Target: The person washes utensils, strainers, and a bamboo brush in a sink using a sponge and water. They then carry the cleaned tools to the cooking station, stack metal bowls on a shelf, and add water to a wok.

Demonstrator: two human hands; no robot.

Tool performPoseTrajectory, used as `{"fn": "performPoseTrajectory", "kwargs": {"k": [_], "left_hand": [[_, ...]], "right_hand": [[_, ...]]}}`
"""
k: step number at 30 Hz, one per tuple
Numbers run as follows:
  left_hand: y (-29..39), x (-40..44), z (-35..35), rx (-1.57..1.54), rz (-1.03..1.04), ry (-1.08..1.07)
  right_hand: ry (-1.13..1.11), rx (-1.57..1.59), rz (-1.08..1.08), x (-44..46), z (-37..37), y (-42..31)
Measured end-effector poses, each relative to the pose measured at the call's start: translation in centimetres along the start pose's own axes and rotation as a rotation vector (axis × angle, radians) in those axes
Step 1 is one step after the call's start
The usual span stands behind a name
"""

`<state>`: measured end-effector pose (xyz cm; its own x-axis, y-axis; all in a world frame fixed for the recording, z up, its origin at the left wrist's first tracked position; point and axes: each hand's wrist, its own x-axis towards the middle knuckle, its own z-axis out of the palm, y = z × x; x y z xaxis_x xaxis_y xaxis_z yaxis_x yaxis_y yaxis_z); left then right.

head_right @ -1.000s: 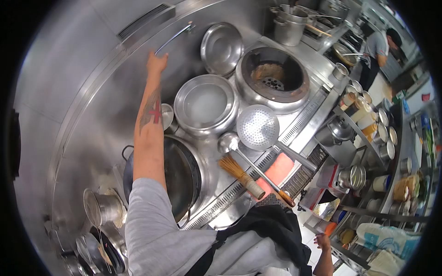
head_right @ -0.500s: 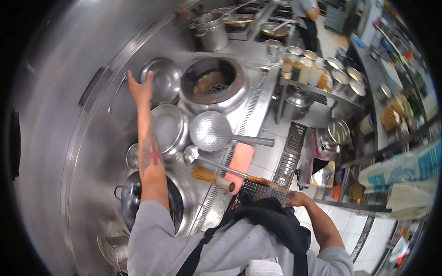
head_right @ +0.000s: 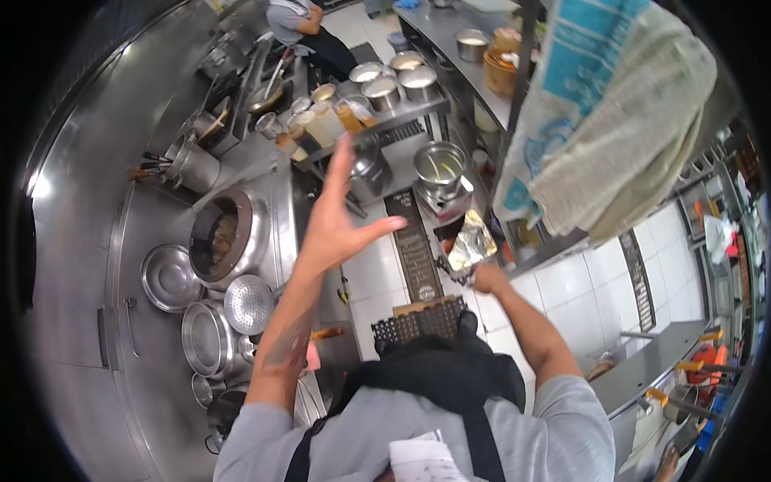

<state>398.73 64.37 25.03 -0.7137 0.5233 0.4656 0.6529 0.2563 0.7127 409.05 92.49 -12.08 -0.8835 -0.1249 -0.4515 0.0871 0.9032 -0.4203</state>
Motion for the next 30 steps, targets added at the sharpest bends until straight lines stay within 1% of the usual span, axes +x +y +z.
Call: {"fn": "performPoseTrajectory", "kwargs": {"k": [1,2,3,4,6,7,8,9,10,12,14,15,17,19,21,22,23,24,26,27,29,30], "left_hand": [[1.6,2.1,2.8,-0.001,0.121,-0.072],[2.5,4.0,6.0,0.005,0.236,-0.101],[4.5,5.8,9.2,-0.041,0.196,-0.137],[5.5,7.6,12.6,-0.067,0.261,-0.139],[8.8,10.7,18.9,-0.052,0.237,-0.03],[10.6,12.3,20.8,-0.08,0.184,0.012],[10.9,13.8,23.4,-0.153,0.143,0.099],[11.3,15.3,26.0,-0.229,0.109,0.188],[10.4,16.7,28.4,-0.353,0.104,0.311],[9.5,17.7,27.1,-0.457,0.044,0.064],[8.8,17.9,27.0,-0.464,0.135,0.194],[8.6,17.5,25.5,-0.445,0.127,0.215],[8.4,16.3,21.8,-0.45,0.167,-0.017],[8.8,13.6,20.7,-0.446,0.315,0.318],[8.1,10.4,19.5,-0.403,0.335,0.272],[7.6,8.2,19.9,-0.353,0.381,0.354],[6.8,6.5,19.4,-0.354,0.373,0.314],[6.1,4.8,18.9,-0.355,0.365,0.274],[4.7,1.4,15.2,-0.416,0.298,0.107],[4.3,-0.5,13.5,-0.412,0.307,0.09],[2.6,-4.4,10.3,-0.487,0.184,0.009],[1.2,-6.6,9.1,-0.534,0.055,0.03]], "right_hand": [[0.0,0.1,0.046,0.3,-0.6,3.3],[0.031,0.32,0.088,-0.1,-1.7,5.6],[0.06,0.536,0.13,-0.9,-2.4,6.8],[0.062,0.53,0.132,-2.5,-3.5,6.7],[0.343,0.547,0.135,-8.0,-8.5,4.7],[0.338,0.651,0.131,-10.4,-10.6,3.8],[0.316,0.75,0.115,-12.4,-12.3,2.7],[0.353,0.78,0.075,-14.0,-13.0,2.6],[0.397,0.882,0.092,-16.3,-14.4,1.1],[0.522,0.913,0.005,-20.7,-18.0,-2.3],[0.774,0.739,-0.099,-23.6,-21.0,-3.0],[0.912,0.638,-0.17,-24.7,-22.3,-2.5],[1.22,0.524,-0.187,-26.4,-26.3,-3.0],[1.345,0.491,-0.152,-25.8,-30.1,-5.7],[1.476,0.699,-0.084,-23.0,-32.8,-9.6],[1.457,0.713,0.044,-21.2,-33.8,-8.3],[1.354,0.619,0.041,-19.7,-35.5,-6.2],[1.303,0.626,0.23,-18.5,-37.2,-4.3],[1.275,0.522,0.228,-14.6,-37.4,-0.9],[1.254,0.47,0.223,-12.7,-36.0,1.1],[1.163,0.384,0.244,-9.3,-31.5,5.5],[1.083,0.353,0.256,-7.5,-28.3,7.7]]}}
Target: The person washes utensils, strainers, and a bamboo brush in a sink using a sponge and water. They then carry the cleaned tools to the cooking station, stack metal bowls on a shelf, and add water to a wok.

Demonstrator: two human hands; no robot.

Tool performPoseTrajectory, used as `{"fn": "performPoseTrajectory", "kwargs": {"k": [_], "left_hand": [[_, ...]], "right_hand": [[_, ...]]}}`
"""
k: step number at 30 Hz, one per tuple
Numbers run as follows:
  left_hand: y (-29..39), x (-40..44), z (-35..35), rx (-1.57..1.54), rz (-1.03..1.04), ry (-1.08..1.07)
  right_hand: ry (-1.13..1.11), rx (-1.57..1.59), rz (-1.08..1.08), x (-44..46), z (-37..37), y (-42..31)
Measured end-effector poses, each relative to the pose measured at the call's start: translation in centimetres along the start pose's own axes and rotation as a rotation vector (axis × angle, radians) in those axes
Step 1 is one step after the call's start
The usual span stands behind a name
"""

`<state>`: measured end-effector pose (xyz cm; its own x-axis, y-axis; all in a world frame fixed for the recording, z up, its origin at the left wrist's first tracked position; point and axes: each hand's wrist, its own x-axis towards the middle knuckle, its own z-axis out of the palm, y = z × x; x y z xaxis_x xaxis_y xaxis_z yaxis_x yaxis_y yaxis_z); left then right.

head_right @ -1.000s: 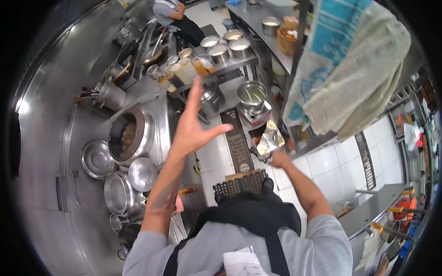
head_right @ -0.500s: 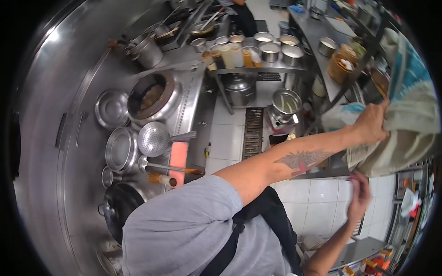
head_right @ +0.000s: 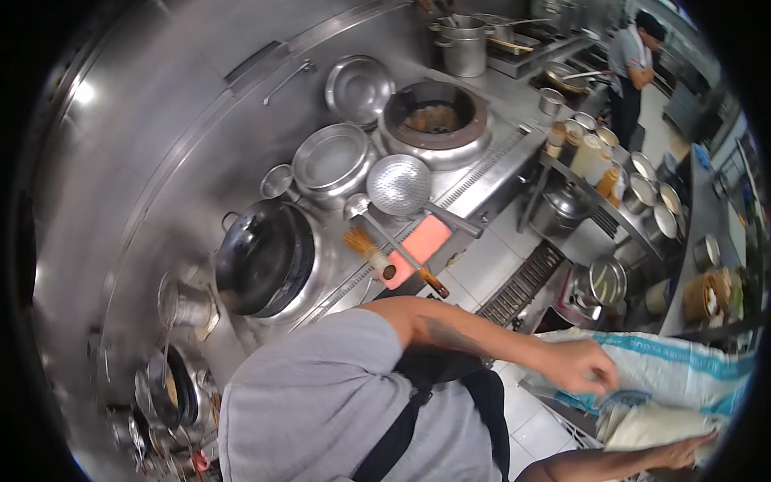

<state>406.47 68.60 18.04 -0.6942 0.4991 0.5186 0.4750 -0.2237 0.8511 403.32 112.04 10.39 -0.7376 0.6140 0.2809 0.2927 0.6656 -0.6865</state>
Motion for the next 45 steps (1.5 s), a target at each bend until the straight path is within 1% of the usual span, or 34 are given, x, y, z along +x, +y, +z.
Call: {"fn": "performPoseTrajectory", "kwargs": {"k": [1,3,4,5,6,7,8,9,10,12,13,15,16,18,19,20,21,22,23,24,25,27,28,29,30,32,33,35,37,39,40,41,43,45], "left_hand": [[-0.7,-2.6,-1.9,-0.044,-0.121,0.063],[-1.6,-8.6,-6.8,0.147,-0.338,0.259],[-2.7,-12.1,-9.0,0.134,-0.444,0.36],[-2.8,-15.8,-11.2,0.14,-0.4,0.523],[-3.0,-19.9,-13.7,0.381,-0.54,0.585],[-1.4,-23.0,-15.3,0.319,-0.676,0.74],[-0.4,-25.8,-17.2,0.329,-0.679,0.836],[0.6,-28.1,-18.9,0.462,-0.599,0.91],[2.1,-29.5,-21.0,0.483,-0.614,1.028],[5.7,-30.6,-24.9,0.626,-0.536,1.147],[7.3,-30.9,-27.2,0.722,-0.563,1.22],[9.3,-32.5,-32.4,0.724,-0.455,1.35],[11.0,-32.8,-34.8,0.854,-0.503,1.375],[12.9,-34.7,-41.1,0.973,-0.36,1.403],[13.7,-36.0,-44.6,1.031,-0.362,1.423],[14.6,-37.5,-48.3,1.088,-0.294,1.42],[16.1,-38.0,-50.5,0.971,-0.251,1.464],[17.4,-38.6,-52.9,0.846,-0.305,1.593],[18.7,-39.2,-55.1,0.588,-0.33,1.722],[20.0,-38.9,-55.9,0.153,-0.112,1.825],[19.6,-39.8,-57.6,0.13,-0.125,1.84],[18.8,-42.3,-61.3,-0.286,-0.042,2.239],[16.4,-46.1,-64.0,-0.399,-0.005,2.133],[16.0,-47.4,-66.0,-0.412,-0.012,2.125],[15.2,-48.6,-67.1,-0.164,-0.185,2.186],[15.3,-50.1,-68.1,0.213,-0.411,2.183],[16.1,-54.7,-71.3,-0.247,-0.064,1.942],[17.8,-58.8,-74.8,-0.446,0.115,1.724],[22.3,-54.9,-75.1,-0.231,-0.03,1.801],[24.4,-48.9,-73.4,0.078,-0.178,2.148],[24.5,-48.9,-73.9,0.074,-0.183,2.145],[24.7,-49.0,-74.9,0.158,-0.218,2.083],[25.0,-49.6,-76.1,0.254,-0.265,2.018],[25.2,-50.2,-77.2,0.285,-0.325,1.891]], "right_hand": [[-0.09,-0.03,0.012,-1.6,3.0,2.9],[-0.325,-0.1,0.055,-5.8,8.9,8.4],[-0.451,-0.121,0.09,-8.3,11.3,10.6],[-0.586,-0.146,0.129,-11.2,13.7,12.8],[-0.719,-0.16,0.167,-14.0,15.5,14.3],[-0.842,-0.171,0.198,-16.8,16.9,15.3],[-0.952,-0.177,0.219,-19.3,18.0,15.7],[-1.055,-0.177,0.231,-21.6,18.9,15.7],[-1.139,-0.171,0.236,-23.7,19.6,15.3],[-1.27,-0.154,0.249,-27.0,20.5,13.8],[-1.324,-0.149,0.251,-28.3,20.8,12.8],[-1.37,-0.141,0.268,-29.7,21.1,10.6],[-1.373,-0.135,0.283,-30.1,21.0,9.5],[-1.365,-0.13,0.316,-30.1,20.7,7.7],[-1.351,-0.133,0.331,-30.0,20.5,7.0],[-1.332,-0.138,0.359,-29.9,20.1,6.2],[-1.317,-0.147,0.382,-29.8,19.8,5.6],[-1.296,-0.158,0.409,-29.8,19.4,5.5],[-1.273,-0.169,0.444,-29.7,18.9,5.7],[-1.251,-0.183,0.479,-29.7,18.0,5.0],[-1.238,-0.203,0.507,-29.7,16.9,4.7],[-1.205,-0.237,0.566,-30.0,14.6,4.4],[-1.189,-0.246,0.598,-30.2,13.6,4.5],[-1.174,-0.25,0.63,-30.6,12.6,4.8],[-1.157,-0.258,0.66,-30.8,11.3,5.2],[-1.137,-0.277,0.708,-31.5,9.4,5.9],[-1.134,-0.288,0.727,-32.0,8.7,6.0],[-1.124,-0.308,0.759,-32.8,7.5,6.7],[-1.115,-0.244,0.751,-33.2,7.1,7.3],[-1.133,0.012,0.753,-33.8,6.3,6.4],[-1.16,0.013,0.815,-33.6,7.5,8.2],[-1.157,0.013,0.818,-33.5,8.3,6.4],[-1.166,-0.324,0.782,-33.6,10.5,3.3],[-1.157,-0.3,0.796,-33.7,11.7,3.5]]}}
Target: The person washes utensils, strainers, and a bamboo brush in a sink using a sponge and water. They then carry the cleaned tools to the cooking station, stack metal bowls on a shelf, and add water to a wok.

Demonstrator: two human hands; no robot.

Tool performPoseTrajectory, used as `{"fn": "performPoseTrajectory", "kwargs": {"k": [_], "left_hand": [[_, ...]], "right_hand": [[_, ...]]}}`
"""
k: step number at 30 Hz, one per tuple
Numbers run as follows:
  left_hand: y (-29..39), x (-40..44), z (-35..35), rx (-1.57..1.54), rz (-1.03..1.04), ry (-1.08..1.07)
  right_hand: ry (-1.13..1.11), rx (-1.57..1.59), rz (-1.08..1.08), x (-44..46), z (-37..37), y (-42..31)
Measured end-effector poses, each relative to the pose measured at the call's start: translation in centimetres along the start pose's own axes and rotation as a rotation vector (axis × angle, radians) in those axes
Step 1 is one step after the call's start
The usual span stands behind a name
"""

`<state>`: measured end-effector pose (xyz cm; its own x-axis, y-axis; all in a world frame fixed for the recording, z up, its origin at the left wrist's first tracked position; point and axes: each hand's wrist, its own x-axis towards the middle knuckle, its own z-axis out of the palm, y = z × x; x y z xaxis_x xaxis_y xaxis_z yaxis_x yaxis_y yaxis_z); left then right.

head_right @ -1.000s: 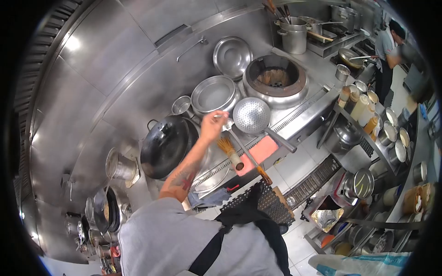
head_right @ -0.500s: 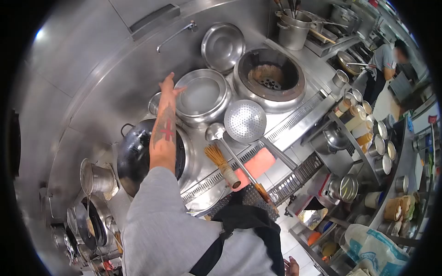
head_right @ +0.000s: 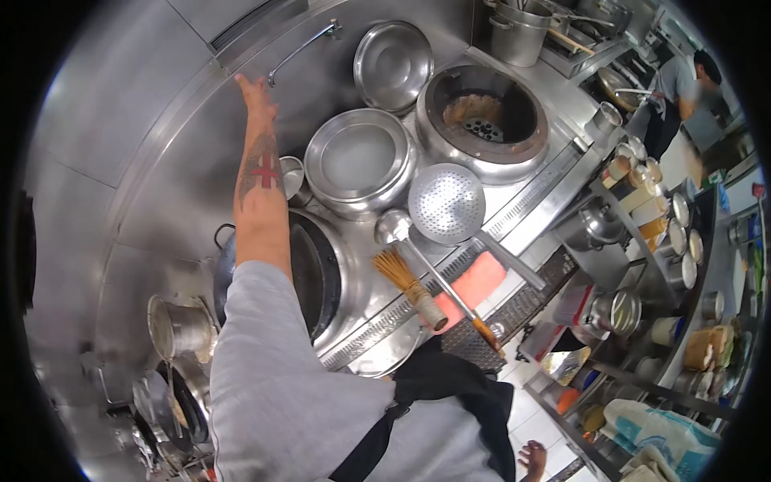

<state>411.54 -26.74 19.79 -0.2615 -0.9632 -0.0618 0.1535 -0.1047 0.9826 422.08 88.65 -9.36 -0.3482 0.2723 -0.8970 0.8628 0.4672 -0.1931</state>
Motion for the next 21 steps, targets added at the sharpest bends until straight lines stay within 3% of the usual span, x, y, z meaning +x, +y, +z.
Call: {"fn": "performPoseTrajectory", "kwargs": {"k": [3,6,12,14,16,18,20,21], "left_hand": [[-0.6,0.6,-0.5,-0.027,-0.007,-0.161],[-0.6,0.8,-0.8,0.003,-0.033,-0.127],[-1.2,2.0,-1.7,0.066,0.002,-0.199],[0.0,-1.8,0.4,0.129,0.089,-0.022],[-2.2,3.7,-1.3,0.12,0.416,-0.076],[-2.1,1.5,0.2,0.305,0.527,0.286],[-1.5,-4.5,3.9,0.545,0.776,0.543],[0.5,-12.8,7.1,-0.115,0.545,-0.085]], "right_hand": [[-0.084,-0.255,-0.29,-1.5,0.2,-2.0],[-0.025,-0.048,-0.109,-2.2,1.5,-3.3],[-0.002,-0.105,-0.098,-3.0,2.6,-4.0],[-0.011,-0.03,-0.002,-2.3,2.7,-3.7],[-0.026,-0.004,-0.011,-1.3,2.3,-3.3],[-0.014,-0.002,-0.019,-0.3,2.1,-3.1],[-0.038,-0.012,-0.064,1.1,1.8,-2.4],[-0.018,0.01,-0.081,3.4,1.5,-1.1]]}}
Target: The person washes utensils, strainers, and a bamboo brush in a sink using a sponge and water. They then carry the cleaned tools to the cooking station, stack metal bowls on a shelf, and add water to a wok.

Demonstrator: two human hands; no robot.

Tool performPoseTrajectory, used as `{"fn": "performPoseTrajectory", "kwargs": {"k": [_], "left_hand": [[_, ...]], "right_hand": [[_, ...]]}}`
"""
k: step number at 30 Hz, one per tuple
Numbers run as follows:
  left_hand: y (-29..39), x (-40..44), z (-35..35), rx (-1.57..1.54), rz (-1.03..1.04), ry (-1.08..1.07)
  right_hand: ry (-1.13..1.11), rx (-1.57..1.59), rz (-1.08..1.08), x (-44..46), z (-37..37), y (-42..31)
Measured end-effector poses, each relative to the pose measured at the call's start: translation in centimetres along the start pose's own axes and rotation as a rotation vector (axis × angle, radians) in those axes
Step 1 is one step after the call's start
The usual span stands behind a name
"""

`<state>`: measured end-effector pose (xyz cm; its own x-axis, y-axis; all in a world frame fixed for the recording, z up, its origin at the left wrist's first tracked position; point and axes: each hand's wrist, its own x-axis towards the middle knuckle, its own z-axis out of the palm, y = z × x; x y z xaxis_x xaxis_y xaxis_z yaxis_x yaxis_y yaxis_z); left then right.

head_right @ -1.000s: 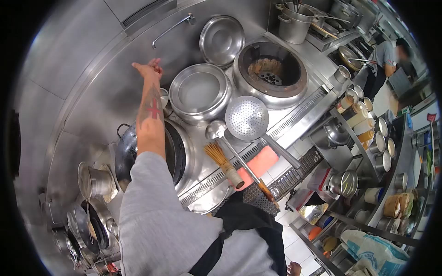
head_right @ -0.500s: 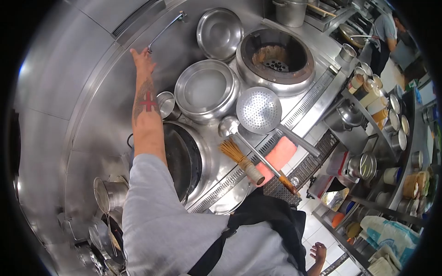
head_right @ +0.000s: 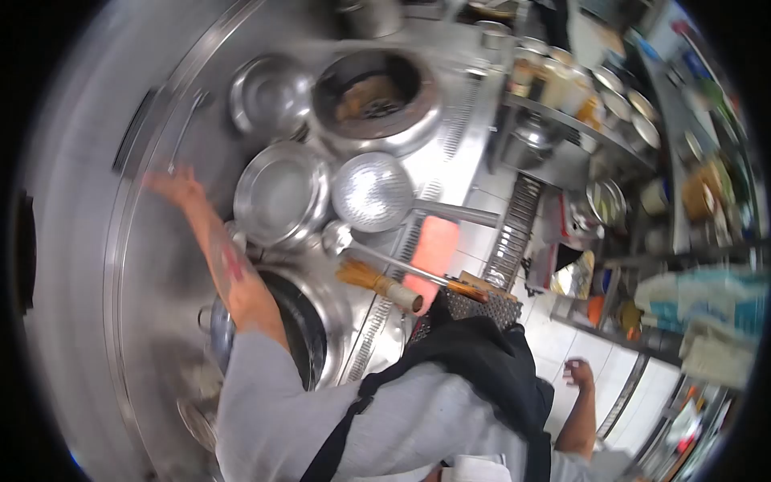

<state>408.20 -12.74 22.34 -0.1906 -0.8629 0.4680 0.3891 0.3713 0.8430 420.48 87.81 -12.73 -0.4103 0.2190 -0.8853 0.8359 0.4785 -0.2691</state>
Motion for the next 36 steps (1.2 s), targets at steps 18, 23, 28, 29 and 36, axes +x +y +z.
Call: {"fn": "performPoseTrajectory", "kwargs": {"k": [18,23,28,29,36], "left_hand": [[15.3,-72.7,20.0,0.165,0.067,-2.196],[21.5,-80.4,23.7,0.081,0.185,-2.248],[25.5,-87.0,27.1,-0.051,0.195,-2.26],[26.4,-87.4,27.5,-0.053,0.22,-2.31],[20.1,-87.6,24.1,0.285,0.403,-2.571]], "right_hand": [[0.149,-0.159,-0.128,1.3,2.8,28.2],[0.279,-0.17,-0.061,-2.0,0.5,36.5],[0.396,0.372,-0.09,2.5,-4.2,38.3],[0.411,0.501,-0.096,1.4,-5.6,36.6],[0.4,0.479,-0.065,-0.2,-4.7,37.1]]}}
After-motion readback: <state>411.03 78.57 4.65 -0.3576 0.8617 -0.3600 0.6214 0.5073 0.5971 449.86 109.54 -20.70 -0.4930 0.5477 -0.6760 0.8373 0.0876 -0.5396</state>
